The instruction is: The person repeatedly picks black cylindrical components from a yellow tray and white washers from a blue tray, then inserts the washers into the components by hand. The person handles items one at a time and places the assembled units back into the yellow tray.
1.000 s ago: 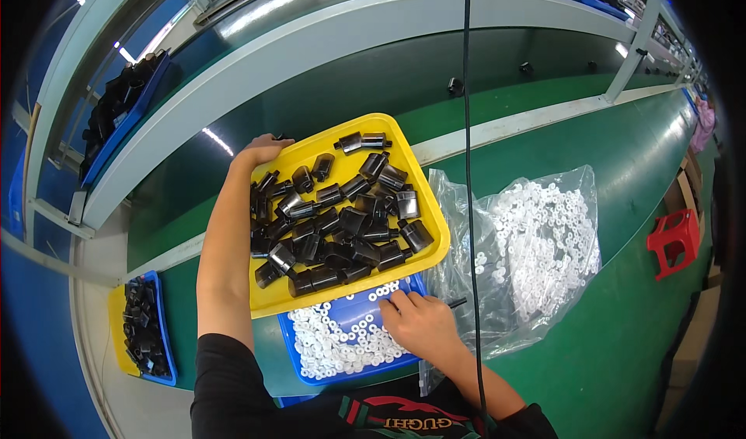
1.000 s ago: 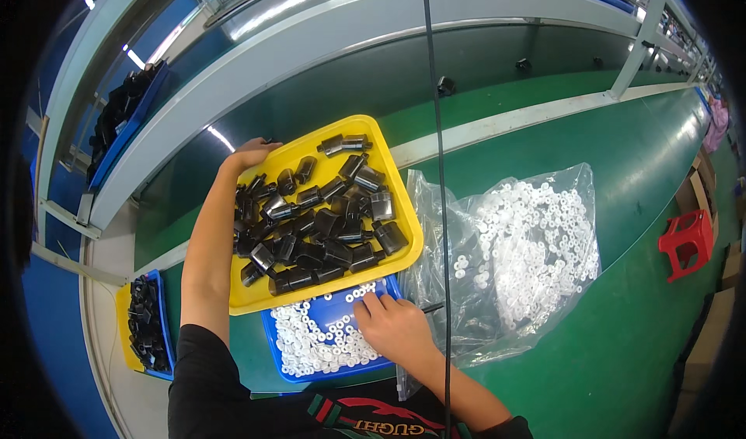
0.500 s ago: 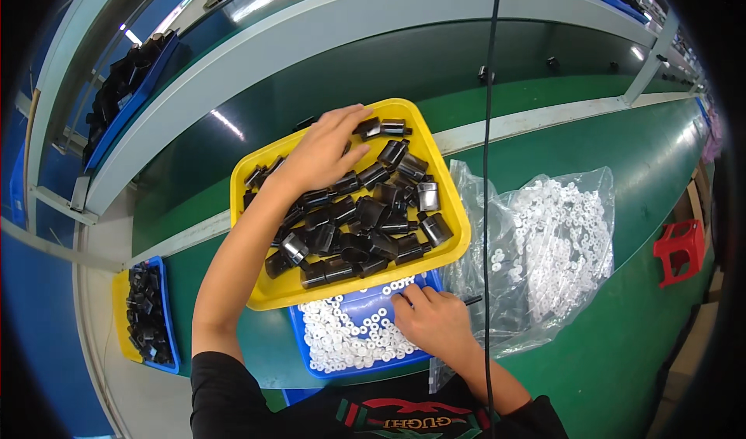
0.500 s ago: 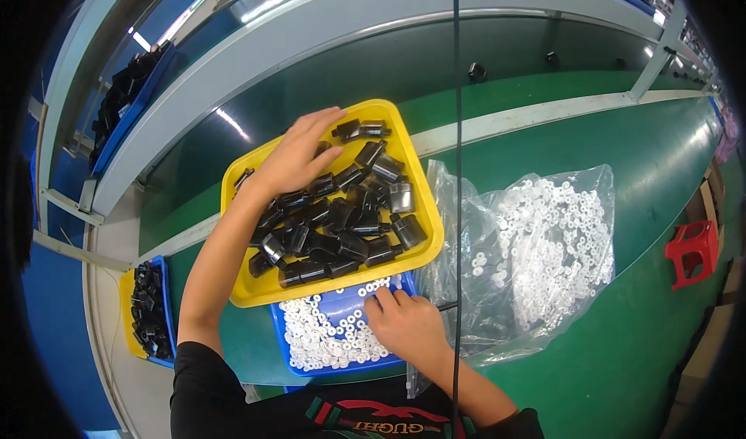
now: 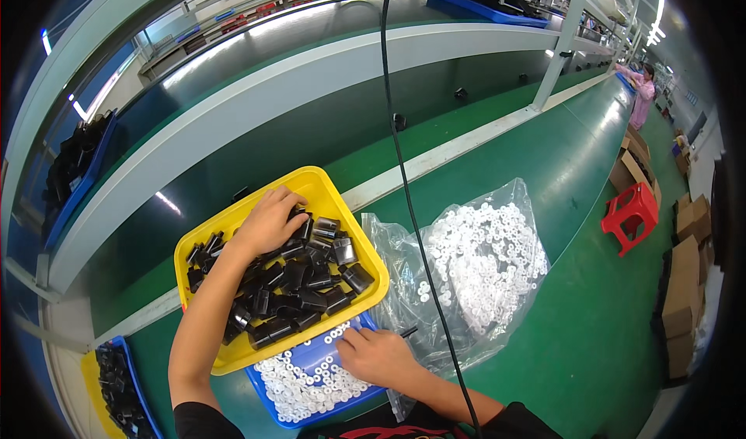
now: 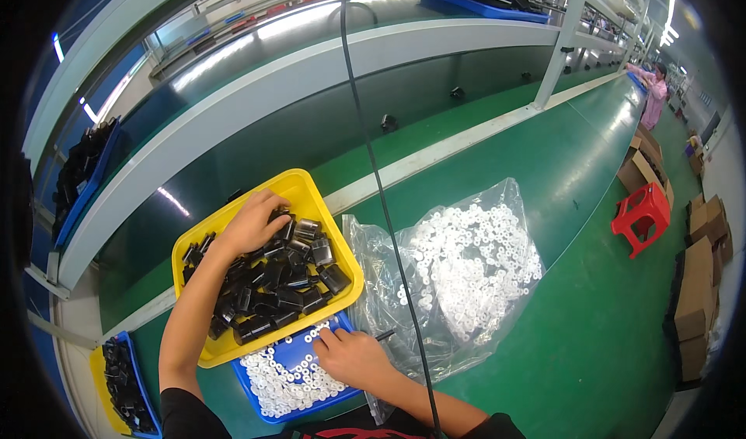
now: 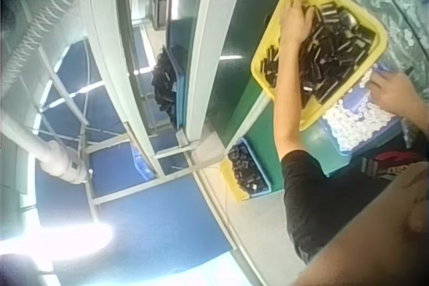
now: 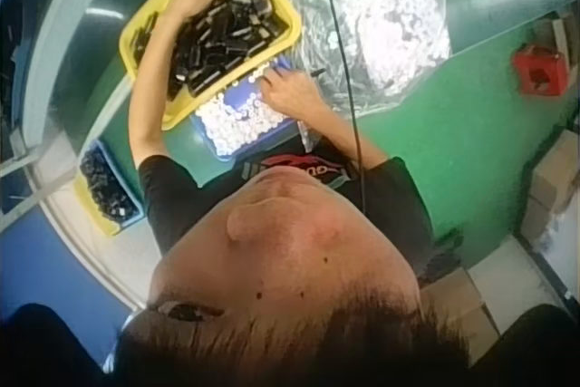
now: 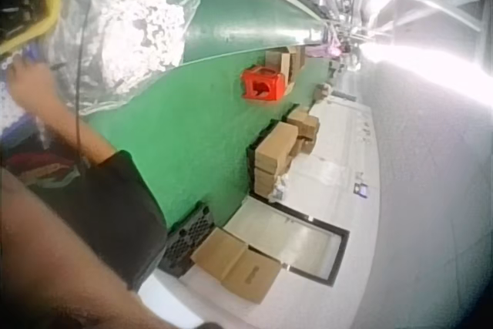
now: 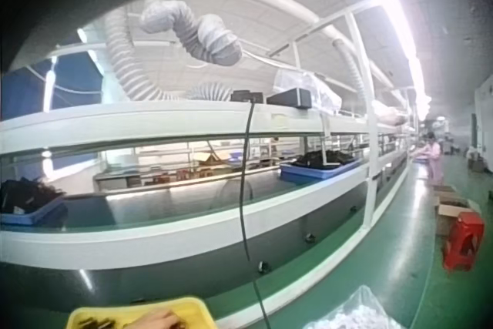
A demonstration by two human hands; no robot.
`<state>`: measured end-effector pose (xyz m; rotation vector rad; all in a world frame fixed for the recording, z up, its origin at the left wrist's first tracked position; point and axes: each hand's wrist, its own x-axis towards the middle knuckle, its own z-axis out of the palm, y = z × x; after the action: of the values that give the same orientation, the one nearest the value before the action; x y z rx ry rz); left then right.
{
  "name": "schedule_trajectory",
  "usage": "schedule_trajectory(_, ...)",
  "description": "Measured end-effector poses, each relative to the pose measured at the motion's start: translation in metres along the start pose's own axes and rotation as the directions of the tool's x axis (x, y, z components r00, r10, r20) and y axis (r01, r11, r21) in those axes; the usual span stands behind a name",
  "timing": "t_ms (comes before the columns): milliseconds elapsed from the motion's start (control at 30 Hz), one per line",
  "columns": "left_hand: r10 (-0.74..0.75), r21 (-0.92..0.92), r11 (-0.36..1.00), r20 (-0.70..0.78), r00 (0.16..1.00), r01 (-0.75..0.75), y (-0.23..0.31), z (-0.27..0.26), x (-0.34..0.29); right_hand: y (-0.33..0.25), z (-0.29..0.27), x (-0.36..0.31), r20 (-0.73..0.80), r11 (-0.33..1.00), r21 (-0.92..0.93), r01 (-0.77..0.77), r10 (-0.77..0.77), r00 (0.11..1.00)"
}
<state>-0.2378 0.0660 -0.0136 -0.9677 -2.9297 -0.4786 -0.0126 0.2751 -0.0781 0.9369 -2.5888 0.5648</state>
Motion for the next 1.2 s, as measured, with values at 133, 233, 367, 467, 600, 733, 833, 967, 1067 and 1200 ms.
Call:
schedule_trajectory(133, -0.076, -0.066, 0.995, 0.052, 0.996, 0.079, -0.017, -0.001, -0.012, 0.000, 0.003, 0.000, -0.001, 1.000, 0.017, -0.013, 0.013, 1.000)
schedule_trajectory(233, -0.057, -0.056, 0.997, 0.053, 0.997, 0.060, -0.028, 0.000, -0.017, -0.003, 0.002, 0.005, -0.036, 0.999, 0.039, 0.001, 0.000, 0.999)
schedule_trajectory(367, -0.083, 0.008, 0.996, 0.015, 0.996, 0.083, -0.027, 0.001, -0.023, -0.008, 0.002, 0.007, -0.035, 0.998, 0.063, -0.004, 0.007, 0.999)
schedule_trajectory(467, -0.071, 0.017, 0.997, -0.181, 0.981, 0.076, -0.022, -0.005, -0.038, -0.011, 0.002, 0.011, -0.030, 0.995, 0.099, -0.007, 0.010, 0.999)
schedule_trajectory(600, -0.113, -0.112, 0.990, -0.229, 0.967, 0.089, 0.002, -0.032, -0.061, -0.005, 0.001, 0.009, -0.066, 0.991, 0.135, 0.001, 0.008, 0.998)
schedule_trajectory(733, -0.158, -0.477, 0.878, -0.236, 0.959, 0.027, 0.039, -0.046, -0.116, -0.001, -0.002, 0.006, -0.019, 0.987, 0.159, -0.036, 0.040, 0.999)
schedule_trajectory(833, -0.154, -0.434, 0.901, -0.290, 0.944, 0.014, 0.066, -0.041, -0.160, -0.001, -0.001, 0.007, -0.025, 0.986, 0.162, -0.027, 0.031, 0.999)
schedule_trajectory(967, -0.404, -0.723, 0.686, -0.288, 0.868, 0.079, 0.093, -0.016, -0.207, -0.008, -0.017, 0.017, -0.027, 0.967, 0.249, -0.059, 0.068, 0.997)
schedule_trajectory(1067, -0.352, -0.927, 0.358, -0.239, 0.905, -0.106, 0.097, -0.001, -0.224, -0.014, -0.029, 0.027, -0.065, 0.939, 0.343, -0.029, 0.055, 0.996)
schedule_trajectory(1200, -0.201, -0.903, -0.359, -0.171, 0.964, -0.235, 0.109, 0.024, -0.224, -0.023, -0.037, 0.048, -0.099, 0.823, 0.568, 0.008, 0.058, 0.993)
